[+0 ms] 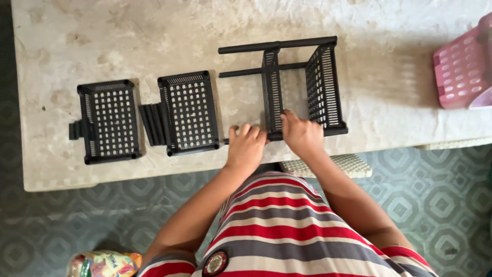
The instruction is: The person disassembles a black plastic crate on a table by hand, removing several small plastic connectors and panels one by one. The removed parts are placed on the table next to the crate as the disassembly proceeds.
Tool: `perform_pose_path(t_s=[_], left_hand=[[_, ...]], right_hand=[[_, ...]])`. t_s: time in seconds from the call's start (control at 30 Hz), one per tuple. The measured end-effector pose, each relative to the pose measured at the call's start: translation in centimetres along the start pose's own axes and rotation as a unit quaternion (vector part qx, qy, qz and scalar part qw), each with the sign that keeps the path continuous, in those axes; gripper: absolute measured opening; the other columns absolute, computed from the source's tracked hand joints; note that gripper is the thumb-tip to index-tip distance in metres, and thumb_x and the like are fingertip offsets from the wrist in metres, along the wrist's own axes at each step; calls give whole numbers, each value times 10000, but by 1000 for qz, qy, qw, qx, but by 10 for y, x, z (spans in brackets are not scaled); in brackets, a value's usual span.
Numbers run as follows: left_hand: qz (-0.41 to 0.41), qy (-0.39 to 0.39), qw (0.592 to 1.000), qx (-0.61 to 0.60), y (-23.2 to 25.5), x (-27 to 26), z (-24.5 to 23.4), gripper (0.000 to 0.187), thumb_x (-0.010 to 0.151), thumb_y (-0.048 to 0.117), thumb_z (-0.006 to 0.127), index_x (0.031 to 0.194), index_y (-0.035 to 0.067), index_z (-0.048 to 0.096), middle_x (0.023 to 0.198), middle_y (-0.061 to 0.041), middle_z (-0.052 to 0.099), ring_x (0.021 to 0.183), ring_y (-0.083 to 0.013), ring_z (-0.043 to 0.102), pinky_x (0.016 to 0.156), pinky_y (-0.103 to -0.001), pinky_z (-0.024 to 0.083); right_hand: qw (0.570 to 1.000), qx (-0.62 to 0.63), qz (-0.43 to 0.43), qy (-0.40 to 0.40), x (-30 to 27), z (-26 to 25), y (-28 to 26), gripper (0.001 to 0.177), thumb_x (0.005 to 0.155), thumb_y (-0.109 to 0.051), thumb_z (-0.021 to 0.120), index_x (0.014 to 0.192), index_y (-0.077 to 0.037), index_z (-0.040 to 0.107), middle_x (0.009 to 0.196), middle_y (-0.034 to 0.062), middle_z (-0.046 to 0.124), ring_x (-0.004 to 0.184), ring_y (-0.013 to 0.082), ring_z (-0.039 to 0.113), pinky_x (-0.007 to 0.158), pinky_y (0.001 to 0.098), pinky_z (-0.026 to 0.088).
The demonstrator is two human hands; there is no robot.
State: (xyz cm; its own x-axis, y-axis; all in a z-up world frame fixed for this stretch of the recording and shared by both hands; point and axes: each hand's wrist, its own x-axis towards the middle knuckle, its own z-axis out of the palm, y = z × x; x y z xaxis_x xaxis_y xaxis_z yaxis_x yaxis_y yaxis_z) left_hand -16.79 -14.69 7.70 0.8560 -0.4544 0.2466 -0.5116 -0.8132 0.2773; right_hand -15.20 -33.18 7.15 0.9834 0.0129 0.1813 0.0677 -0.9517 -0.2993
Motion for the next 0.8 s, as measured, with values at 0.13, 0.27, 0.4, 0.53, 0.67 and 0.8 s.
perform_pose_path(t_s=[0.13, 0.27, 0.4, 0.53, 0.67, 0.8], left_hand=[[-15, 55, 998, 20, 10, -1, -5, 337, 748, 337, 728, 977, 91, 727, 956, -53, 678, 966, -260, 579, 878, -513, 402], [-36, 13, 999, 7, 7, -2, -1, 222, 862, 279, 737, 1009, 113, 732, 979, -27, 684, 1021, -239, 584, 925, -485, 404], [-41, -26, 999, -2, 7, -1, 5, 173, 916, 278, 718, 956, 110, 728, 1000, -1, 700, 1039, -225, 590, 981, -496, 407], [-45, -38, 998, 32, 10, -2, 6, 195, 903, 279, 704, 965, 97, 737, 1011, -19, 703, 1053, -228, 594, 986, -519, 406], [-41, 7, 999, -7, 11, -4, 5, 351, 844, 260, 703, 1128, 56, 724, 1098, -81, 693, 1038, -258, 596, 912, -477, 427], [-58, -51, 996, -37, 6, -7, 2, 185, 943, 214, 707, 1072, 81, 696, 1075, -64, 698, 1094, -262, 626, 942, -440, 483]], right_hand=[[1000, 9, -3, -4, 5, 0, -1, 263, 1029, -318, 577, 1097, -135, 753, 569, 162, 664, 499, 356, 678, 479, 470, 534], [999, 33, -38, -21, 5, -2, 5, 346, 1048, -361, 566, 1218, -95, 707, 592, 163, 672, 485, 352, 673, 434, 464, 513], [996, 27, -78, -44, 6, -5, 11, 425, 1034, -357, 559, 1344, -77, 637, 599, 150, 680, 477, 349, 666, 432, 464, 502], [994, -8, -94, -49, 4, -1, 12, 459, 1028, -350, 559, 1373, -53, 619, 574, 135, 676, 446, 330, 658, 399, 452, 493], [994, -18, -100, -36, 4, -1, 12, 454, 1033, -353, 560, 1361, -46, 625, 560, 128, 665, 441, 318, 656, 399, 450, 496], [994, -21, -94, -48, 4, -2, 11, 458, 1027, -356, 561, 1359, -48, 631, 537, 128, 658, 426, 313, 656, 387, 443, 496]])
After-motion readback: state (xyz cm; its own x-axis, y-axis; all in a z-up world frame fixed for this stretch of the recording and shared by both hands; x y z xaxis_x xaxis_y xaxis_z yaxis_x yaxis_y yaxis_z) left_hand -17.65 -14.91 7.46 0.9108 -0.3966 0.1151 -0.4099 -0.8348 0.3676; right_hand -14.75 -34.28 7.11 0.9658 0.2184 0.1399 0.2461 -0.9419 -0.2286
